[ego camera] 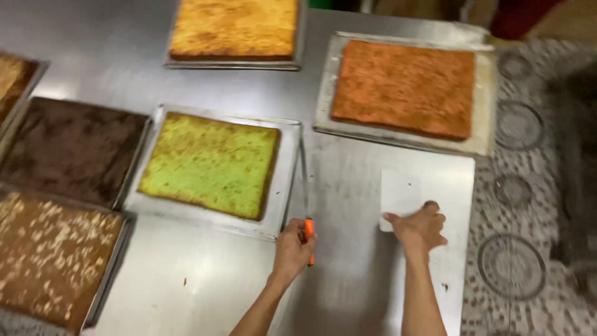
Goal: Organize various trays of cakes on a metal table and cut pieces using a scraper.
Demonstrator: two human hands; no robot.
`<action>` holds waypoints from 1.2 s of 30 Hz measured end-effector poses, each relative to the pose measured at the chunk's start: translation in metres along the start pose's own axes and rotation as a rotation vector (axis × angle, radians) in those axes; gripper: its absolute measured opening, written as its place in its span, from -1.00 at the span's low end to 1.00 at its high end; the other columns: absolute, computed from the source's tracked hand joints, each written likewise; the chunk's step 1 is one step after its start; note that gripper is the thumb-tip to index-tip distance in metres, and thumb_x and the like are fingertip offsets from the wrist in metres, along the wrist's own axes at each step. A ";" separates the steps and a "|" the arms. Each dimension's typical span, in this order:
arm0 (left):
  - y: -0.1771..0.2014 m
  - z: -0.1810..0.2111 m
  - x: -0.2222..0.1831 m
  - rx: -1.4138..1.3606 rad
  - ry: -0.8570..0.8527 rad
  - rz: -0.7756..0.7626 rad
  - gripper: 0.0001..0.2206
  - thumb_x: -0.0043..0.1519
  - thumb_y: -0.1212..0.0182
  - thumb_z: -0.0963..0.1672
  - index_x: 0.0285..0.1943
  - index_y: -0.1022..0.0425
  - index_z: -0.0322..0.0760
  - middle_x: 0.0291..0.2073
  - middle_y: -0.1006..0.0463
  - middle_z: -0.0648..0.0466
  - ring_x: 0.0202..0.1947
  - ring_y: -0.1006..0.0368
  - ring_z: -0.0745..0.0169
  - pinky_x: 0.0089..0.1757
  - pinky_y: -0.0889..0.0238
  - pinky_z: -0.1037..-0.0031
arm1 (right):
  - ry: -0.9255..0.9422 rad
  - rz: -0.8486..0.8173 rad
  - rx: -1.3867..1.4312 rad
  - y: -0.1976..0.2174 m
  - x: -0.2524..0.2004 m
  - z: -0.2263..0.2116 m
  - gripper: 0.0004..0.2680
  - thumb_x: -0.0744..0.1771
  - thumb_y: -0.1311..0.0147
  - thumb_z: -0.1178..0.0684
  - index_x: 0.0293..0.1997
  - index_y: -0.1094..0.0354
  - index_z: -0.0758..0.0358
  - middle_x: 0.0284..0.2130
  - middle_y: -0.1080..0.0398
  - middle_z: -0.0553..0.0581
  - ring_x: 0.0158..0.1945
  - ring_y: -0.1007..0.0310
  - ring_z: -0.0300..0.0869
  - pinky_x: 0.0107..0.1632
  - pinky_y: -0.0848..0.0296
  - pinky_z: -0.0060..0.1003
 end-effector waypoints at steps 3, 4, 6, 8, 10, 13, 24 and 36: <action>0.011 0.015 0.003 -0.078 -0.076 0.090 -0.84 0.14 -0.31 -0.13 -0.15 -0.48 -0.16 -0.57 -0.54 0.15 -0.59 -0.38 0.31 -0.40 -0.31 0.39 | 0.126 0.038 0.015 -0.007 0.014 0.003 -0.58 0.21 -0.34 -0.14 0.08 -0.37 0.21 0.08 -0.39 0.26 0.24 -0.30 0.20 0.12 -0.32 0.23; 0.016 0.023 0.004 -0.109 -0.069 0.089 -0.83 0.16 -0.30 -0.13 -0.11 -0.48 -0.19 -0.53 -0.56 0.16 -0.59 -0.38 0.32 -0.40 -0.31 0.41 | 0.281 0.065 0.053 -0.008 0.014 0.004 -0.83 0.33 -0.15 -0.03 -0.14 -0.54 0.21 -0.05 -0.42 0.29 0.20 -0.27 0.27 0.00 -0.44 0.27; 0.028 0.034 0.005 -0.126 -0.043 0.102 -0.83 0.17 -0.29 -0.11 -0.13 -0.46 -0.19 -0.54 -0.54 0.15 -0.57 -0.37 0.30 -0.38 -0.31 0.39 | 0.270 0.095 0.005 -0.008 0.013 0.007 -0.57 0.28 -0.16 -0.21 0.17 -0.26 0.20 0.15 -0.25 0.31 0.29 -0.12 0.26 0.07 -0.32 0.36; 0.048 0.042 0.025 -0.136 -0.040 0.132 -0.84 0.18 -0.28 -0.10 -0.14 -0.45 -0.19 -0.55 -0.52 0.14 -0.56 -0.37 0.28 -0.35 -0.30 0.38 | 0.273 0.133 -0.018 -0.005 0.012 -0.015 -0.26 0.22 -0.18 -0.38 0.49 0.02 0.19 0.35 -0.07 0.34 0.39 0.02 0.24 0.15 -0.19 0.45; 0.057 0.036 0.028 -0.125 -0.050 0.151 -0.81 0.16 -0.31 -0.07 -0.15 -0.45 -0.18 -0.49 -0.54 0.14 -0.53 -0.39 0.26 -0.35 -0.33 0.36 | 0.045 0.004 -0.231 0.004 0.000 -0.027 -0.09 0.15 -0.24 -0.47 0.60 0.28 0.03 0.40 0.00 0.27 0.43 0.12 0.13 0.27 -0.07 0.21; 0.070 0.022 0.056 -0.126 -0.148 0.227 -0.73 0.10 -0.31 -0.04 -0.11 -0.50 -0.22 -0.48 -0.59 0.14 -0.55 -0.41 0.29 -0.35 -0.33 0.37 | 0.053 0.028 -0.113 0.003 0.015 -0.032 -0.17 0.06 -0.43 -0.38 0.39 -0.17 0.21 0.21 -0.22 0.40 0.33 -0.13 0.26 0.23 -0.15 0.31; 0.119 0.044 0.191 -0.775 0.024 0.056 -0.75 0.24 -0.24 -0.14 -0.02 -0.37 -0.41 -0.43 -0.49 -0.09 -0.77 -0.42 0.13 -0.73 -0.31 0.38 | 0.234 -0.147 0.986 -0.080 0.094 -0.090 -0.76 0.29 -0.26 0.14 0.03 -0.36 0.13 -0.24 -0.48 0.16 -0.23 -0.49 -0.14 -0.23 -0.41 -0.25; 0.086 0.007 0.203 -0.745 -0.122 -0.201 -0.73 0.18 -0.39 -0.18 -0.01 -0.44 -0.37 -0.35 -0.54 -0.08 -0.42 -0.57 0.07 -0.42 -0.49 0.38 | 0.744 -0.604 0.572 -0.059 -0.067 -0.236 -0.38 0.20 -0.17 0.37 0.45 -0.08 0.24 0.05 -0.30 0.44 -0.05 -0.47 0.13 0.08 -0.52 -0.01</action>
Point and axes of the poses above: each hand's wrist, its own x-axis towards the middle knuckle, its own y-axis out of the back of the hand, z = x × y, the point moved 1 cm from there along x, towards the middle knuckle
